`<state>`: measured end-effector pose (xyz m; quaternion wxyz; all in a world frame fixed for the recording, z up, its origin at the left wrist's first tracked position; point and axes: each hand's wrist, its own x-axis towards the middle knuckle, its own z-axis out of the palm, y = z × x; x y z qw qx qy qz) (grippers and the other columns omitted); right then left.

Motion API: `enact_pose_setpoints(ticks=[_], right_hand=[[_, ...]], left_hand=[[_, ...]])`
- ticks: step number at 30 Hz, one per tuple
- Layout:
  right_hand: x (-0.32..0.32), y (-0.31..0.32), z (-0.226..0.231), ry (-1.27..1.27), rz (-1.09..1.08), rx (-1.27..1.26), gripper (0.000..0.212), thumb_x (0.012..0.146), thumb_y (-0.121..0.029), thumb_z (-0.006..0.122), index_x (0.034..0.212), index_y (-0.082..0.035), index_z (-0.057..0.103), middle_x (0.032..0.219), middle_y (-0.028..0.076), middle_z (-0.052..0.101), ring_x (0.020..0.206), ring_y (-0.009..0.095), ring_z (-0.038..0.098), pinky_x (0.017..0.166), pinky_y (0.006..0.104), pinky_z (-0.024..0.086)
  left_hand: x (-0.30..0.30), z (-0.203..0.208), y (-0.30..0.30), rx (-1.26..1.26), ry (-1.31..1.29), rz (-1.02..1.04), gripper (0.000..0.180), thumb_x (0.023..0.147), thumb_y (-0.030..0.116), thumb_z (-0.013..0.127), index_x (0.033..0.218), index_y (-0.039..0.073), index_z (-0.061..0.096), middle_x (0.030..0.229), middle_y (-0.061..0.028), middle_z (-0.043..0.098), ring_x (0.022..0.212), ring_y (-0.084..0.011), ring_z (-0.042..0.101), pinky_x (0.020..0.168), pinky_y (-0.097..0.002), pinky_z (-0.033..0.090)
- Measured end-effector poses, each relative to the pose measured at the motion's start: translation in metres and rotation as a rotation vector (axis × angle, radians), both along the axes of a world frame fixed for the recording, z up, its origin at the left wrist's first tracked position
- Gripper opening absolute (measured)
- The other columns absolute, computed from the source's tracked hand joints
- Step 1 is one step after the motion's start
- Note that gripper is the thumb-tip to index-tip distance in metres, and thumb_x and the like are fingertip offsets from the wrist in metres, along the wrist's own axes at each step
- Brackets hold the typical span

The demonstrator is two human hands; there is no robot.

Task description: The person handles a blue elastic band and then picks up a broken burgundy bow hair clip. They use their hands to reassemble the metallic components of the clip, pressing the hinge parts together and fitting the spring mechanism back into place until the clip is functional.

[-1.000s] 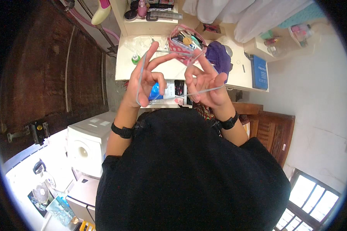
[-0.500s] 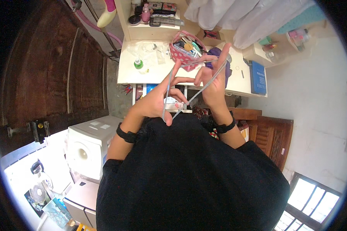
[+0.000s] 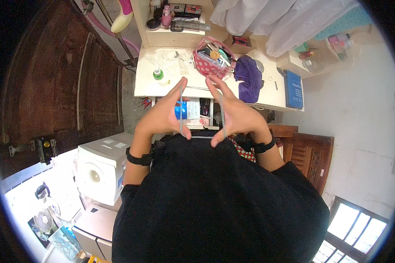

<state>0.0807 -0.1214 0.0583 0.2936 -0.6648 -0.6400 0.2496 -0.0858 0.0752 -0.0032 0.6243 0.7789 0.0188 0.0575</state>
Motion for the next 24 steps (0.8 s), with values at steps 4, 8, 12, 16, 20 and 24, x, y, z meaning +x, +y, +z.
enact_pose_setpoints(ticks=[4, 8, 12, 16, 20, 24], right_hand=[[-0.004, 0.002, -0.004, -0.311, -0.129, -0.146, 0.131, 0.043, -0.059, 0.087, 0.143, 0.006, 0.033, 0.148, 0.032, 0.026, 0.134, 0.049, 0.033, 0.11, 0.0459, 0.034], [-0.006, 0.011, -0.011, -0.43, -0.202, -0.163, 0.077, 0.049, -0.03, 0.083, 0.115, 0.003, 0.06, 0.137, 0.024, 0.043, 0.122, 0.04, 0.047, 0.099, 0.0453, 0.045], [-0.007, 0.02, -0.025, -0.524, -0.212, -0.184, 0.043, 0.062, -0.02, 0.073, 0.1, -0.001, 0.063, 0.109, 0.015, 0.059, 0.102, 0.033, 0.06, 0.081, 0.0439, 0.052], [0.008, 0.021, -0.047, -0.582, -0.306, -0.182, 0.016, 0.068, -0.013, 0.064, 0.081, -0.003, 0.064, 0.084, 0.012, 0.062, 0.081, 0.031, 0.065, 0.067, 0.0426, 0.054], [0.024, 0.008, -0.068, -0.506, -0.306, -0.173, 0.015, 0.069, -0.018, 0.063, 0.077, -0.005, 0.064, 0.082, 0.011, 0.061, 0.079, 0.032, 0.064, 0.067, 0.0441, 0.054], [0.025, 0.005, -0.077, -0.459, -0.293, -0.235, 0.016, 0.069, -0.019, 0.061, 0.077, -0.006, 0.064, 0.083, 0.011, 0.061, 0.079, 0.033, 0.064, 0.068, 0.0452, 0.053]], left_hand=[[0.004, 0.023, -0.01, 0.515, 0.035, -0.033, 0.153, 0.034, 0.062, 0.089, 0.149, -0.009, 0.016, 0.153, -0.0337, 0.018, 0.125, -0.047, 0.049, 0.106, -0.0431, 0.039], [0.019, 0.048, -0.021, 0.702, 0.334, -0.064, 0.137, 0.035, 0.059, 0.089, 0.142, -0.006, 0.034, 0.15, -0.0343, 0.025, 0.119, -0.0463, 0.053, 0.102, -0.0456, 0.042], [0.028, 0.019, -0.024, 1.044, 0.302, -0.058, 0.093, 0.051, 0.049, 0.086, 0.123, -0.002, 0.055, 0.138, -0.0276, 0.047, 0.107, -0.0422, 0.061, 0.089, -0.0448, 0.048], [0.045, -0.026, -0.017, 1.18, 0.232, 0.031, 0.028, 0.069, 0.023, 0.071, 0.087, 0.003, 0.066, 0.094, -0.0136, 0.065, 0.085, -0.0337, 0.066, 0.077, -0.0454, 0.05], [0.043, -0.034, -0.01, 0.94, 0.183, 0.114, 0.014, 0.071, 0.017, 0.063, 0.074, 0.005, 0.069, 0.078, -0.0124, 0.064, 0.077, -0.0317, 0.065, 0.072, -0.0443, 0.052], [0.035, -0.048, -0.011, 0.893, 0.153, 0.14, 0.016, 0.07, 0.019, 0.061, 0.073, 0.004, 0.068, 0.08, -0.0141, 0.064, 0.075, -0.0327, 0.065, 0.068, -0.0432, 0.053]])
